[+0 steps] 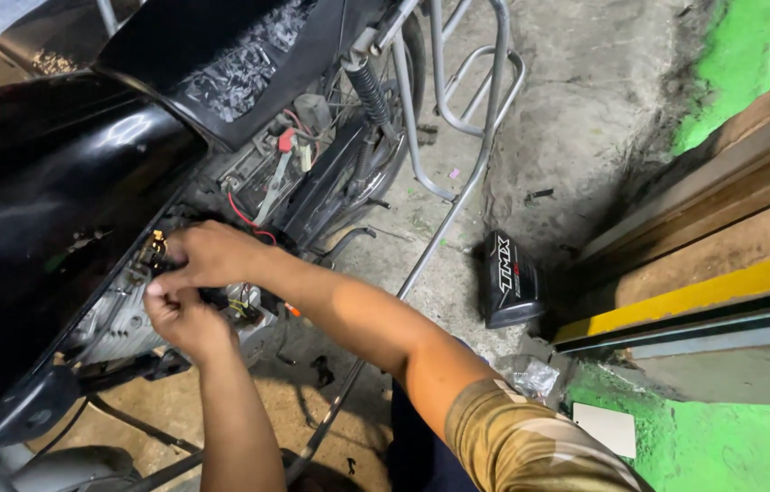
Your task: Repairing the electrical wiring of a motorcycle by connecting wires and applying electrical tape
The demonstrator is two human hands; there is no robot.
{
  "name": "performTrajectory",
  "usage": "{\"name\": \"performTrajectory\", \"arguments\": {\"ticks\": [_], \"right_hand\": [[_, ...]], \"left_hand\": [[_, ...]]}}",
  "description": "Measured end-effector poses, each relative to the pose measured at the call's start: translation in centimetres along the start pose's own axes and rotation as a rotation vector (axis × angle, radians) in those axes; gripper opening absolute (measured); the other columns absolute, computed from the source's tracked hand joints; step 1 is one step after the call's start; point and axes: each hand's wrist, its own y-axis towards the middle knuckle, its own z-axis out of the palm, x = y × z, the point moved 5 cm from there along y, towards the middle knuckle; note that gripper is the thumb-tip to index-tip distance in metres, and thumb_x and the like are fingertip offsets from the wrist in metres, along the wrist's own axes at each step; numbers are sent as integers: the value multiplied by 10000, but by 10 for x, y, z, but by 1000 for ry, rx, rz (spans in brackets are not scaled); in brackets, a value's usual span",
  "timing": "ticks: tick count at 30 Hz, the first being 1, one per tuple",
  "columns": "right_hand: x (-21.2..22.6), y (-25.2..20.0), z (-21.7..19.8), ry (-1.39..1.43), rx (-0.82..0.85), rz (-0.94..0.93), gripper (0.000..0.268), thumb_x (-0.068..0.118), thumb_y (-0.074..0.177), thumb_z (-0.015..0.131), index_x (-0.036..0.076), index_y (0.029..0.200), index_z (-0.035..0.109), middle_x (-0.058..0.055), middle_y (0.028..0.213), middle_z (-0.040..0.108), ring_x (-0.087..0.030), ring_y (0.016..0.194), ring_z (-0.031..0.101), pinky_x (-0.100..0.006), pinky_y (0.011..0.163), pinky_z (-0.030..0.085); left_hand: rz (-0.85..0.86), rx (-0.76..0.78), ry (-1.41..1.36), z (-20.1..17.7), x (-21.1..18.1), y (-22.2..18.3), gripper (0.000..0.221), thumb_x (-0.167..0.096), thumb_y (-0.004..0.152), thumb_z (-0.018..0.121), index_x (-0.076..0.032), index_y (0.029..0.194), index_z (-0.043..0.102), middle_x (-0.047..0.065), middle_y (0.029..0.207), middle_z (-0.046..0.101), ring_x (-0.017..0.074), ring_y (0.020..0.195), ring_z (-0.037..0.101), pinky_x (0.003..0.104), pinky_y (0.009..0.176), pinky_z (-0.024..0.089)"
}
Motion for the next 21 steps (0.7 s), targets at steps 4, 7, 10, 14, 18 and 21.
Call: {"name": "performTrajectory", "arguments": {"ticks": [4, 7, 10, 14, 18, 21], "right_hand": [[-17, 10, 7, 105, 2, -50, 466, 534, 752, 750, 127, 979, 755, -174, 938, 789, -398, 1039, 747, -533, 879, 588], [-37, 21, 16, 163, 26, -67, 351, 425, 820, 738, 144, 1027, 769, -162, 963, 802, -379, 1064, 744, -527, 905, 588], [-58, 30, 29, 245, 52, -76, 291, 287, 859, 720, 105, 1081, 764, -187, 979, 806, -387, 1073, 743, -528, 933, 574], [-66, 27, 16, 545, 107, -200, 338, -19, 793, 698, 72, 1109, 778, -119, 934, 820, -218, 940, 777, -369, 847, 610], [-63, 19, 8, 648, 162, -226, 423, -104, 751, 589, -7, 1127, 754, -162, 903, 803, -249, 899, 753, -384, 812, 604], [-49, 6, -4, 707, 219, -173, 431, -61, 730, 657, -28, 1153, 734, -123, 925, 795, -224, 893, 728, -363, 820, 576]], "left_hand": [[-16, -35, 50, 3, -4, -2, 90, -22, 1035, 641, -101, 996, 656, 4, 844, 588, 90, 808, 537, 245, 786, 488], [15, -47, 106, 1, 2, 1, 91, -14, 1027, 658, -96, 1025, 696, 18, 844, 612, 94, 800, 558, 241, 772, 485], [-1, -33, 70, 3, -5, 2, 101, -7, 1028, 633, -86, 1090, 641, 6, 883, 643, 81, 851, 605, 217, 809, 478], [-87, -39, -13, -5, 19, 9, 168, 34, 999, 604, -28, 1155, 600, 31, 873, 681, 118, 871, 715, 220, 844, 551], [-182, -23, -74, -2, 17, 14, 121, -33, 984, 575, -68, 1078, 642, 40, 832, 674, 91, 829, 661, 209, 817, 531], [-248, -47, -114, -11, 41, 21, 83, -137, 986, 607, -114, 1036, 669, 54, 776, 689, 114, 774, 681, 231, 756, 546]]}}
